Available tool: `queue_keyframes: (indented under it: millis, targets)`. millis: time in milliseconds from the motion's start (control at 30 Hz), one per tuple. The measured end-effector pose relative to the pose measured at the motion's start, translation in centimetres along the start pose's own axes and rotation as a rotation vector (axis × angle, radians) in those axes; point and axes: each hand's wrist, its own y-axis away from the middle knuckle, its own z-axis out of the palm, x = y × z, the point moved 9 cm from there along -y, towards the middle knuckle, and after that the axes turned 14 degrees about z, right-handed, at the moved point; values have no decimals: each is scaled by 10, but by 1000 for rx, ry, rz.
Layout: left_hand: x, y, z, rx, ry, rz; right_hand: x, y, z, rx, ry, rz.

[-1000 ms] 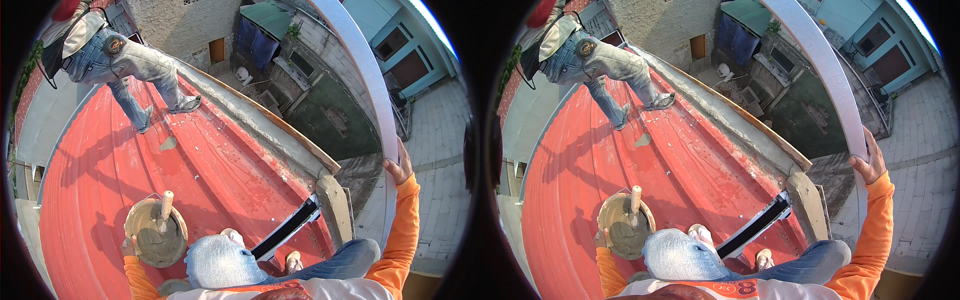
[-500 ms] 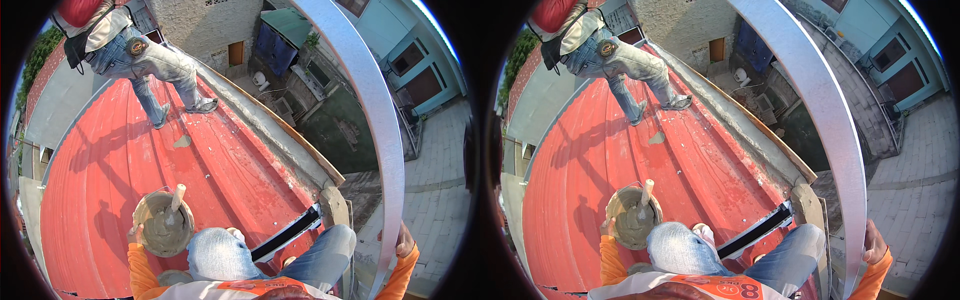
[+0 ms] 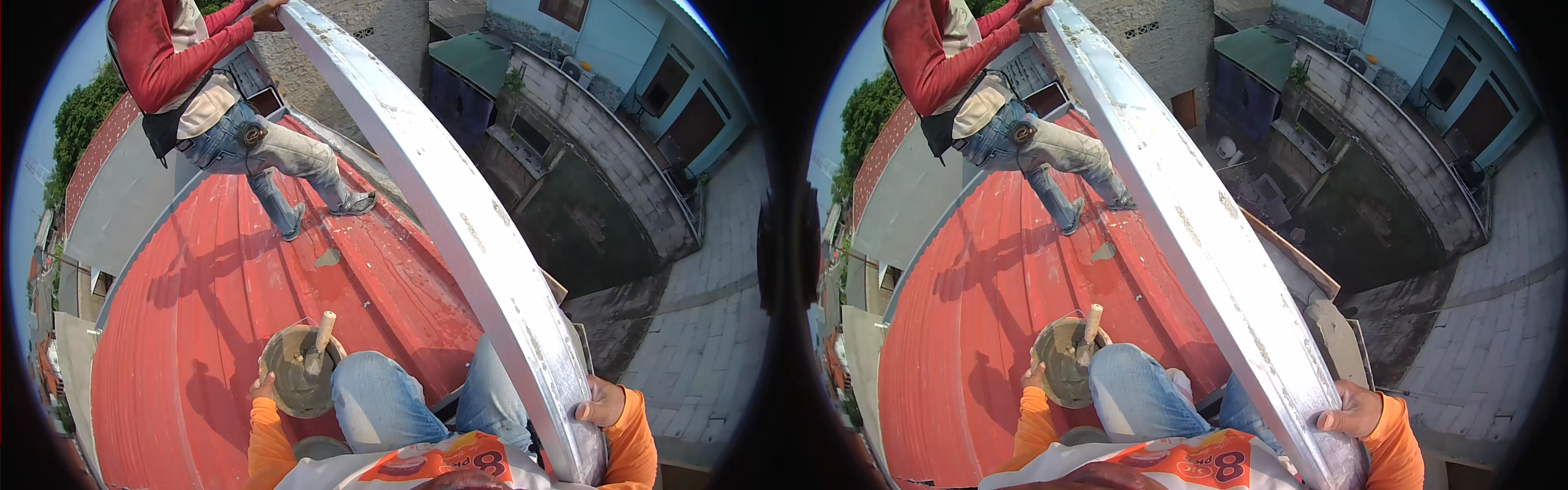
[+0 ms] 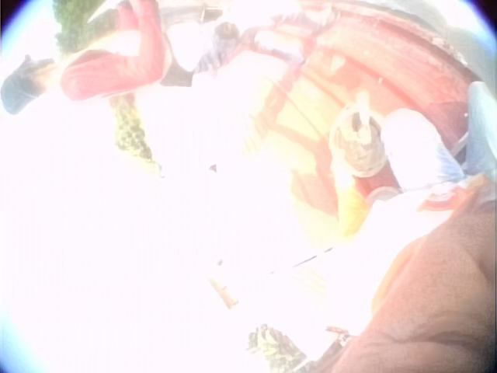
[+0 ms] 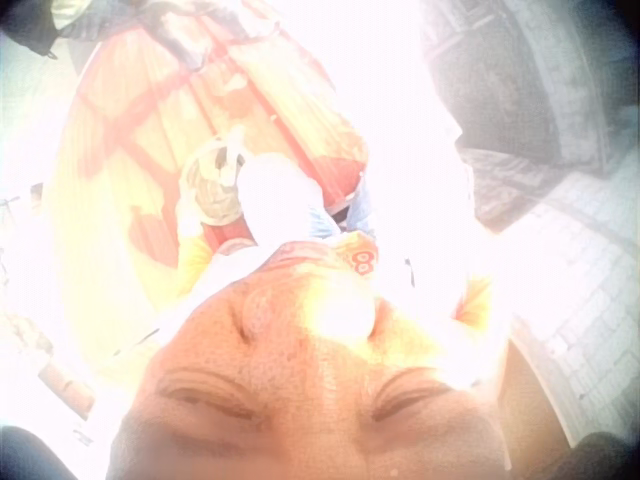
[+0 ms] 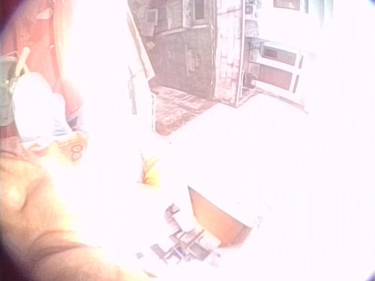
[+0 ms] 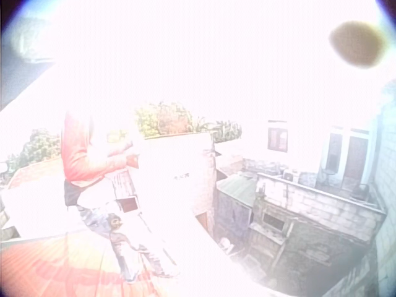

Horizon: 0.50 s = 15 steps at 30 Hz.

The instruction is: The person applies water to a concrete roof ledge using a paintbrush, spreads cement mix onto the ledge using a trowel, and lifts a long metal profile.

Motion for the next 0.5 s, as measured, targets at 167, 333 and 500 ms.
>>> queue_keyframes:
  millis: [167,333,500]
  targets:
    - [22,14,7,67,-66,-62,45,39,8,-8,-18,75]
    - [-6,16,-11,107,-4,-137,84,83,-9,104,16,184]
    - [40,25,3,126,-133,-111,103,87,-10,108,-21,174]
